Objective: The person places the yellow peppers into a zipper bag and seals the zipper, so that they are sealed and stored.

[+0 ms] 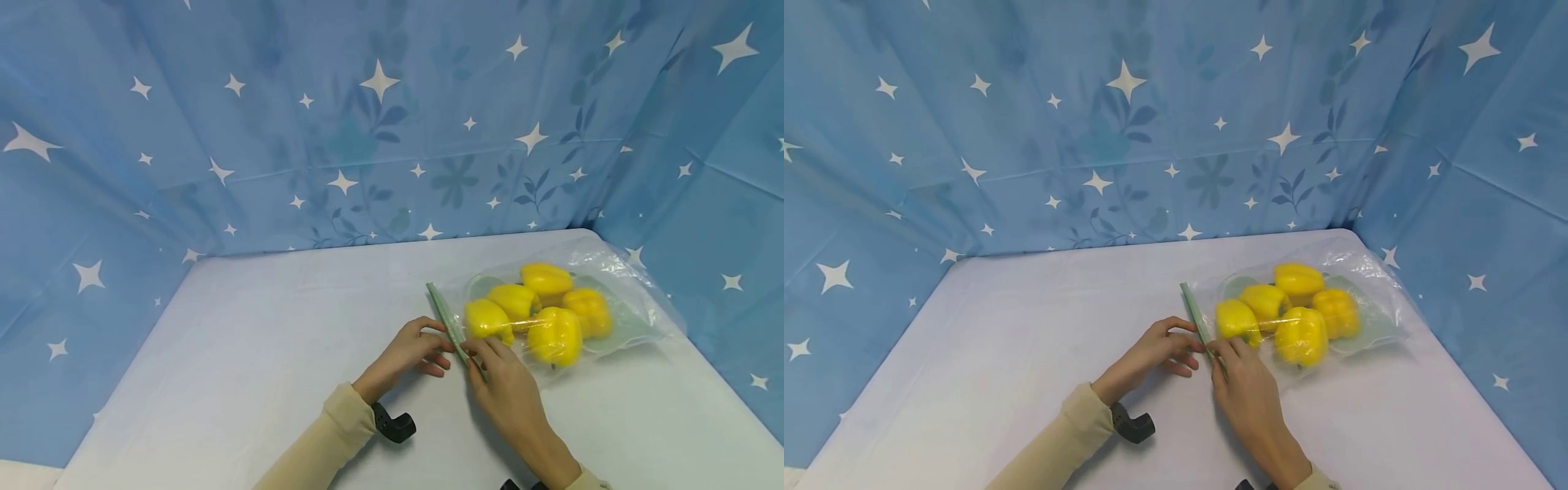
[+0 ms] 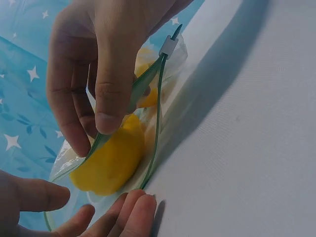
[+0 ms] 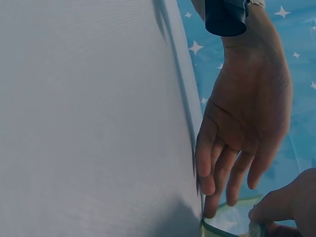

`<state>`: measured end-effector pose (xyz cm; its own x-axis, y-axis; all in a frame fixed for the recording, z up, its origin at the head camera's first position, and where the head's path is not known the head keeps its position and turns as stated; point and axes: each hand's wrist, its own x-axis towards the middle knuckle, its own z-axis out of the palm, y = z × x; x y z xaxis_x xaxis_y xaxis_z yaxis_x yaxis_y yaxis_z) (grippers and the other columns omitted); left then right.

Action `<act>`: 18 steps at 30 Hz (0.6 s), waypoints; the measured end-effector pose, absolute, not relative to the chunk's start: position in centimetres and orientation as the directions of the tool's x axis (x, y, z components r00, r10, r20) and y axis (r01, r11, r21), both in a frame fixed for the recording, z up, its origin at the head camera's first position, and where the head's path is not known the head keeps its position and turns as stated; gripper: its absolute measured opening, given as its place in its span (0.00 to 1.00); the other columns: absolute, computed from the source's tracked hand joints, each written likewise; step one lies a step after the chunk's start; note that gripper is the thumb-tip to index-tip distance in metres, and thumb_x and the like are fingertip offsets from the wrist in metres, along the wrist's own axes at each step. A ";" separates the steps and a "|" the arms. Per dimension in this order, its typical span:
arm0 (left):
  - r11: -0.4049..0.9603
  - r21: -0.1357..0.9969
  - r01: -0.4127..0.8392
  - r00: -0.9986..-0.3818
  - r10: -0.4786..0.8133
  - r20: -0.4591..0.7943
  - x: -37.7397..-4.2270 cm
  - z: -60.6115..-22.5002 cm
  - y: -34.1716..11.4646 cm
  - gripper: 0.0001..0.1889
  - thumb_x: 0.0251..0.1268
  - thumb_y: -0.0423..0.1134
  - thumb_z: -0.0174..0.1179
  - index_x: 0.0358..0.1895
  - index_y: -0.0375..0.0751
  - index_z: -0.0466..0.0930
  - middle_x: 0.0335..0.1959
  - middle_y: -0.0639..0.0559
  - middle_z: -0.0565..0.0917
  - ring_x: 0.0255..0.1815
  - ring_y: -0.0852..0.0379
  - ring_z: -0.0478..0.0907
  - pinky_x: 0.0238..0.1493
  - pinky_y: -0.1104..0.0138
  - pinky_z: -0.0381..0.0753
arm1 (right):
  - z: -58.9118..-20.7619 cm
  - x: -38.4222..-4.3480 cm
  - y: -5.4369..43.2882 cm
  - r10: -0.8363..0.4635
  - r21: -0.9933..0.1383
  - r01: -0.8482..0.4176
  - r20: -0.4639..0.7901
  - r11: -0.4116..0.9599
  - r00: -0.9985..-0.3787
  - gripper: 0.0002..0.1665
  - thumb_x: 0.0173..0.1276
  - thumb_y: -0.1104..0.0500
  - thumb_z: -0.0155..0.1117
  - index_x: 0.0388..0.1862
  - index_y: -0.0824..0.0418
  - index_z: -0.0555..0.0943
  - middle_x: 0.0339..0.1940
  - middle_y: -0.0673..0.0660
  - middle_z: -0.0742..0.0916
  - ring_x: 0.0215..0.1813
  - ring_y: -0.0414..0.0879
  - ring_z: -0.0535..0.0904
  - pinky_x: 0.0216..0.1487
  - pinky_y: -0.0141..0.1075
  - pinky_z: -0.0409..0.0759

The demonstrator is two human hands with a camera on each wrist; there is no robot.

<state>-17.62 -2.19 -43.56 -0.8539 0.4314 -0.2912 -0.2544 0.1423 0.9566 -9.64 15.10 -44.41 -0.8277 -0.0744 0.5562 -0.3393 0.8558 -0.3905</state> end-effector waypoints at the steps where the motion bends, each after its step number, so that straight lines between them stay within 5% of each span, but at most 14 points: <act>1: 0.140 0.957 -0.254 -0.854 0.431 -0.290 -17.6 -43.6 -2.2 0.17 0.75 0.35 0.54 0.62 0.33 0.74 0.48 0.36 0.89 0.35 0.50 0.90 0.36 0.59 0.92 | -44.4 -9.7 15.1 -0.074 -0.389 -0.335 0.553 0.858 -0.830 0.18 0.56 0.71 0.79 0.43 0.57 0.86 0.37 0.51 0.87 0.33 0.40 0.81 0.30 0.31 0.81; 8: 0.114 0.967 -0.227 -0.834 0.489 -0.254 -17.5 -43.8 -2.0 0.15 0.82 0.44 0.55 0.55 0.34 0.80 0.49 0.42 0.88 0.37 0.55 0.88 0.38 0.61 0.91 | -44.5 -9.7 15.1 -0.080 -0.385 -0.332 0.542 0.861 -0.836 0.16 0.57 0.71 0.79 0.43 0.58 0.87 0.38 0.52 0.87 0.33 0.41 0.81 0.31 0.32 0.82; 18: 0.062 0.982 -0.177 -0.869 0.459 -0.186 -17.6 -44.3 -1.3 0.11 0.79 0.38 0.59 0.50 0.32 0.81 0.39 0.42 0.89 0.32 0.58 0.84 0.34 0.67 0.88 | -44.4 -9.6 15.1 -0.090 -0.384 -0.356 0.562 0.852 -0.822 0.16 0.57 0.71 0.77 0.44 0.59 0.87 0.39 0.53 0.87 0.34 0.41 0.82 0.31 0.31 0.81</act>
